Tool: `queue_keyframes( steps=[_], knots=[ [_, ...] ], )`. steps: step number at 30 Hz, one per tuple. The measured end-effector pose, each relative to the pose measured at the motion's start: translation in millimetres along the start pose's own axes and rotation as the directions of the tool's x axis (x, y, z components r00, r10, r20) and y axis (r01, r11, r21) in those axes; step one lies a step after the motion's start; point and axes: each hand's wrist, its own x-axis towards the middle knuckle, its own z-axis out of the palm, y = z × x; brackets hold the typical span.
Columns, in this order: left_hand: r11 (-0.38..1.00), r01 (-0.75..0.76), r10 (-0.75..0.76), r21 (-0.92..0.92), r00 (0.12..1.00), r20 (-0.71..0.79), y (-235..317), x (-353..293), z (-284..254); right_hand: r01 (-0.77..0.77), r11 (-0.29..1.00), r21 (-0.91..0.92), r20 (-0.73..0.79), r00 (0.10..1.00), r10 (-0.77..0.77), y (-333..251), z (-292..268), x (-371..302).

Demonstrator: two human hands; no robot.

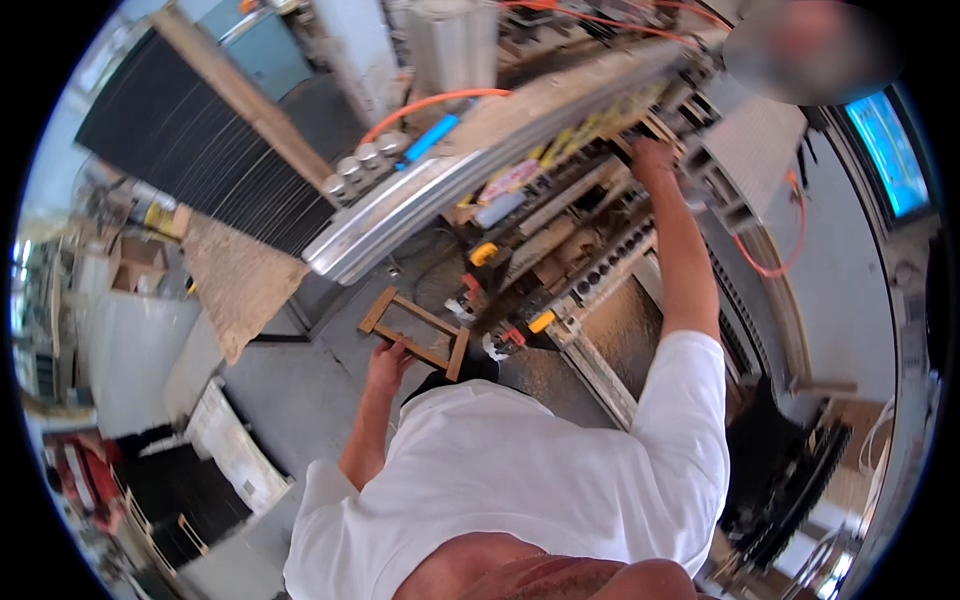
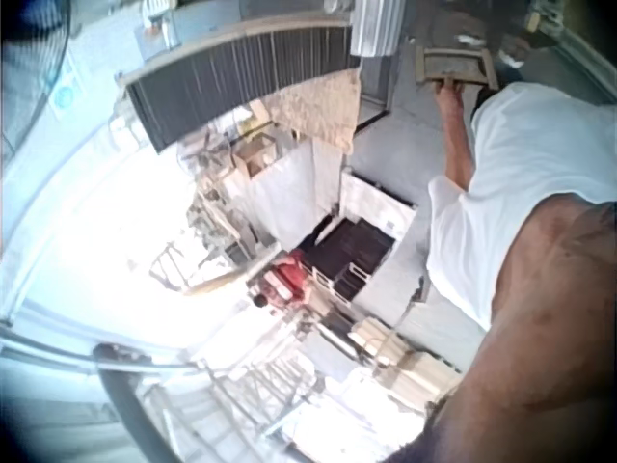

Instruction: The person repeatedly picks up small wooden frames, places them into a machine, and removes them after processing. The frames are then stacked on a nearby table. The task is performed continuously throughout the clip.

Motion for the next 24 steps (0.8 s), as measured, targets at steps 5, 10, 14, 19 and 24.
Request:
queue_keyframes(
  steps=[5,10,14,19,24],
  knots=[
    [0.987,-0.096,0.113,0.131,0.985,-0.128,23,-11,-2,0.089,0.992,-0.092,0.025,0.996,-0.087,9,5,1],
    [0.926,-0.343,0.360,0.156,0.927,-0.104,71,-38,-13,0.081,0.987,-0.139,0.033,0.996,-0.077,2,-14,-8],
    [0.877,-0.467,0.477,0.116,0.875,-0.079,125,-84,-32,0.106,0.991,-0.082,0.002,0.994,-0.106,8,-3,-5],
    [0.738,-0.673,0.674,0.048,0.738,-0.029,206,-152,-46,-0.024,0.999,-0.027,-0.045,0.999,0.023,29,36,17],
    [0.485,-0.860,0.867,-0.160,0.497,-0.040,278,-210,-68,-0.057,0.975,-0.213,0.085,0.993,0.077,6,6,14]
  ],
)
